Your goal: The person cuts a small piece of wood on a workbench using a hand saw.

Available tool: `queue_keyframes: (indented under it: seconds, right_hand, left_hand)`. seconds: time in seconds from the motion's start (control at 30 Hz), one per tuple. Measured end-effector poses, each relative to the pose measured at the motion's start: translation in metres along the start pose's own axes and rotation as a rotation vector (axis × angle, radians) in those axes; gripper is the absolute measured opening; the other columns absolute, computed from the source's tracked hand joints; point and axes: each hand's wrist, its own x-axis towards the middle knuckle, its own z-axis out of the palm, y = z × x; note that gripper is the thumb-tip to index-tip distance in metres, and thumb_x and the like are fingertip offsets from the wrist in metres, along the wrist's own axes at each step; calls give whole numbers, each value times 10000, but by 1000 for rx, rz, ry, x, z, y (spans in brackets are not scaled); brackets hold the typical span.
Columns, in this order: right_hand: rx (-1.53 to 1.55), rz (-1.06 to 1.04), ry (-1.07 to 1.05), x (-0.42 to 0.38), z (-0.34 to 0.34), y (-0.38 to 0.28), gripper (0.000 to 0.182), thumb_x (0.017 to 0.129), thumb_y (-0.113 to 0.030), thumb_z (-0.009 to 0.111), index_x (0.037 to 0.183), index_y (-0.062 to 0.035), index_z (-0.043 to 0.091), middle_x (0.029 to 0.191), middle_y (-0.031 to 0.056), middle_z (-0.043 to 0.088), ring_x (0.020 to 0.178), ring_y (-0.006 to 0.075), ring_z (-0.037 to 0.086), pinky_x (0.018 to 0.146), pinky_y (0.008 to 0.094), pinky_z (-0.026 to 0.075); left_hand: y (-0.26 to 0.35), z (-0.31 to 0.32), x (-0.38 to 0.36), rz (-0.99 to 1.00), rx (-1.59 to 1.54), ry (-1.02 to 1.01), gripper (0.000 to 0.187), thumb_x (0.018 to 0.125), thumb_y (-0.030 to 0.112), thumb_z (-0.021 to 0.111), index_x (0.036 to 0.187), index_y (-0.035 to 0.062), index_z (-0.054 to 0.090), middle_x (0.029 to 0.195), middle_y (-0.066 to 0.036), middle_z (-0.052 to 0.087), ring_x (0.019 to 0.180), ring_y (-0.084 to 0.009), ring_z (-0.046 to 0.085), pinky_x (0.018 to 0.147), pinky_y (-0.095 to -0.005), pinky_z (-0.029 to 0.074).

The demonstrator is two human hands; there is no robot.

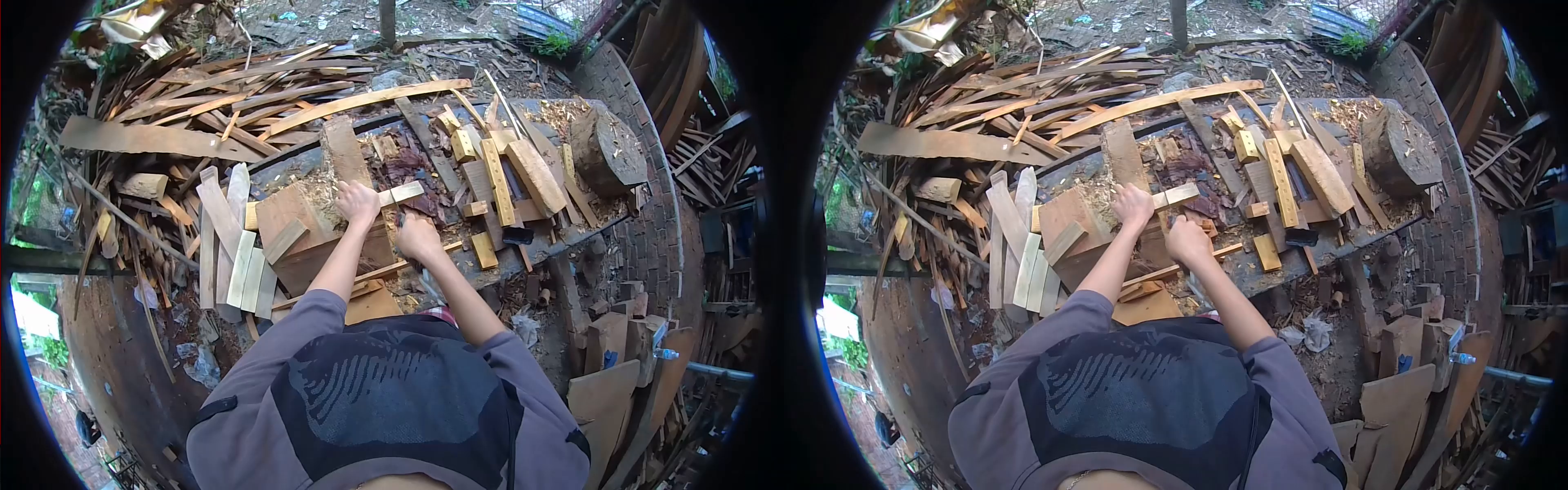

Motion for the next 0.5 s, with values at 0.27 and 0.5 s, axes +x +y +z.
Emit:
queue_keyframes:
  seconds: [0.27, 0.5]
  right_hand:
    - [23, 2, 2, -67, -6, 19, 315, 869, -154, 452, 1100, 55, 503, 1025, 306, 615, 964, 444, 619, 844, 513, 491]
    - [63, 17, 52, 27, 14, -4, 313, 872, -141, 435, 1099, 56, 523, 1099, 278, 605, 1050, 409, 594, 891, 479, 481]
  left_hand:
    - [-6, -1, 4, 71, -4, -97, 310, 793, 190, 474, 912, -28, 660, 1037, -197, 576, 972, -336, 593, 832, -447, 464]
    - [-3, -6, 2, 48, 19, -92, 328, 792, 209, 473, 907, -22, 675, 1047, -197, 588, 982, -341, 597, 842, -446, 455]
